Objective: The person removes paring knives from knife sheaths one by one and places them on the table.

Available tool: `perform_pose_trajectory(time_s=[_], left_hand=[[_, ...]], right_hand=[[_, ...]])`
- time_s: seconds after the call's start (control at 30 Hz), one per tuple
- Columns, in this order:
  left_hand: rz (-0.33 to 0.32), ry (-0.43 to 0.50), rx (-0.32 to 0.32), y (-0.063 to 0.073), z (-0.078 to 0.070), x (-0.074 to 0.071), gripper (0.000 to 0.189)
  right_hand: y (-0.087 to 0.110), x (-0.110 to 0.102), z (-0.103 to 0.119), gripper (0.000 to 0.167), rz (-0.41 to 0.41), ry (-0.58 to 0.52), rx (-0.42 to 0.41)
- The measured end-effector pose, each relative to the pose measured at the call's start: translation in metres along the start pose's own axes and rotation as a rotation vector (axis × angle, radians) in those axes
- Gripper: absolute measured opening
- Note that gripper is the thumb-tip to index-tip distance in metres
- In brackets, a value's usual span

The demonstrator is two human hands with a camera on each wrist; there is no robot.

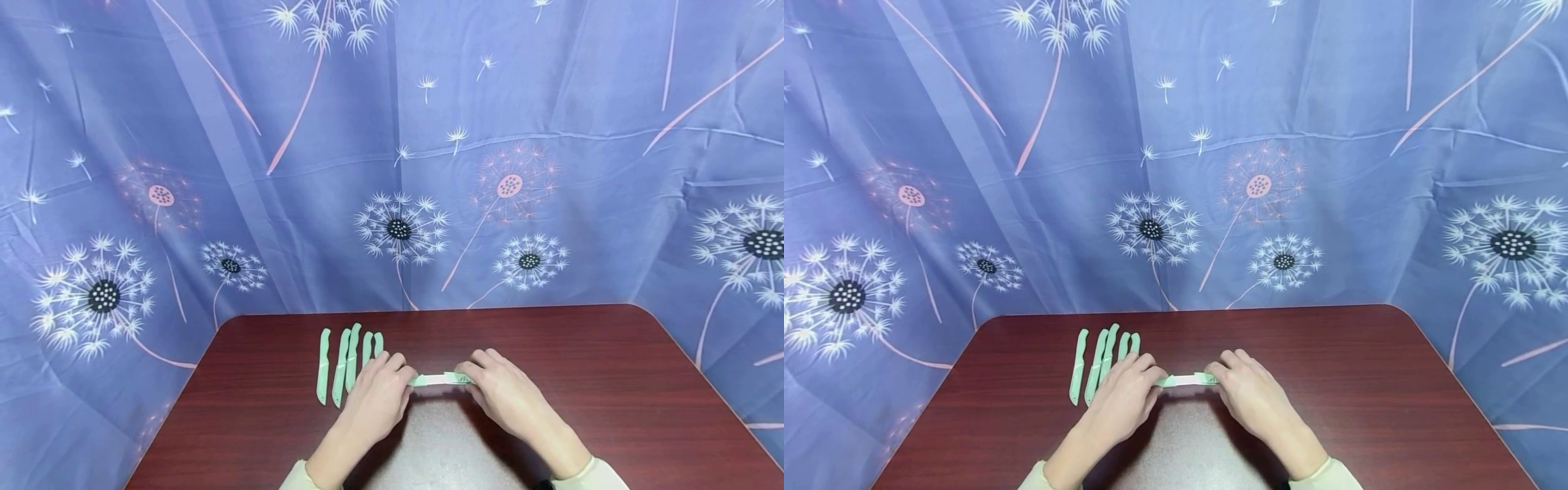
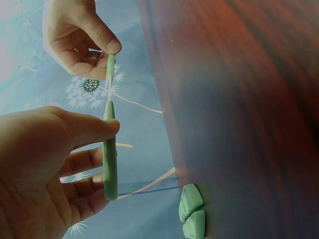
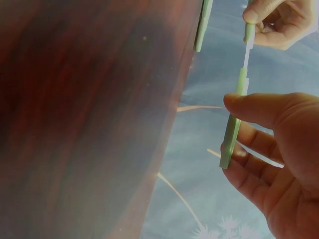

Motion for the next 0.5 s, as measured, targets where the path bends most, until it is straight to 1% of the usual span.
perform_pose_trajectory(time_s=[0.27, 0.5], left_hand=[[-0.006, -0.005, 0.001, -0.0002, 0.0004, 0.001, 0.018], [0.003, 0.0, -0.006, 0.0002, 0.0011, 0.0015, 0.017]], right_hand=[[0.0001, 0.0006, 0.0, 0.037, -0.007, 0.012, -0.006], [0.0004, 0.0008, -0.0006, 0.036, -0.009, 0.01, -0.009]])
Point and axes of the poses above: each hand's wrist, its own y-axis away from the middle knuckle, its own x-axis out of the palm, z = x × y, the point moved 6 cm from there along -y, towards the middle knuckle, and after that the axes turned 4 degrees about z, right-handed, at the moved point
